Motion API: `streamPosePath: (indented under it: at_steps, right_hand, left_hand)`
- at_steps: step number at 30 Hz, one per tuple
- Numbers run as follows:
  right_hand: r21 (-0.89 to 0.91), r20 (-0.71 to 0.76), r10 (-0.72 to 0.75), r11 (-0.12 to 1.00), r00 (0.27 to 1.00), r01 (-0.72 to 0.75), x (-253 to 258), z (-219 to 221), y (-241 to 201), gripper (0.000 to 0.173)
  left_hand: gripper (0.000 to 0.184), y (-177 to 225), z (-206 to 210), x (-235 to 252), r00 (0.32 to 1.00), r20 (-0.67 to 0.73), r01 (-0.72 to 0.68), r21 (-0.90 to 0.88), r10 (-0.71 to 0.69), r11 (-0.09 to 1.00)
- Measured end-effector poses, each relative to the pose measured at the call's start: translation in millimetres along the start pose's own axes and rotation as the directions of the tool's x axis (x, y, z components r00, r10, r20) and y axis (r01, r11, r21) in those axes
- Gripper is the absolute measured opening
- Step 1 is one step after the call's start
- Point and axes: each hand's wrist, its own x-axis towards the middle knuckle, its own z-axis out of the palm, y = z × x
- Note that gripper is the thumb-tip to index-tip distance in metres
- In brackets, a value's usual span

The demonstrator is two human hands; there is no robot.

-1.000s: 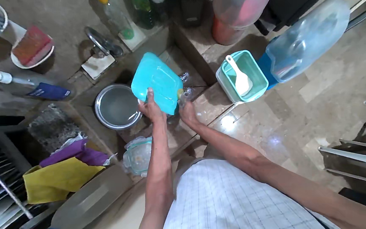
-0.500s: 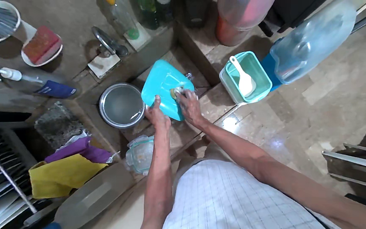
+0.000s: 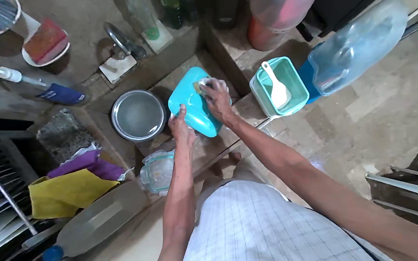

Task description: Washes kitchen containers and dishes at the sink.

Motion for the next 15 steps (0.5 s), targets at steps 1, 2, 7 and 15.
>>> streamPosePath:
  at_steps: [1,2,7,15]
  right_hand:
    - [0.029,0.011,-0.036,0.999,0.999,0.036,-3.5,1.0,-9.4,0.033]
    - [0.084,0.026,-0.106,0.991,0.994,0.104,-14.1,2.6,-17.6,0.033]
    - [0.143,0.06,-0.219,0.967,0.974,0.209,-59.0,-2.6,20.3,0.032]
    - [0.085,0.03,-0.224,0.972,0.974,0.221,-20.4,-4.8,-9.2,0.032]
  left_hand:
    - [0.036,0.3,2.9,2.0,1.0,-0.009,-0.004,-0.01,0.004,1.0]
    - [0.036,2.8,4.7,4.5,1.0,-0.025,-0.009,-0.016,0.009,1.0]
    - [0.042,15.8,-14.0,11.7,0.999,-0.046,-0.025,-0.074,0.021,0.997]
    - [0.038,7.5,-8.0,-2.3,1.0,-0.012,-0.011,-0.014,0.011,1.0]
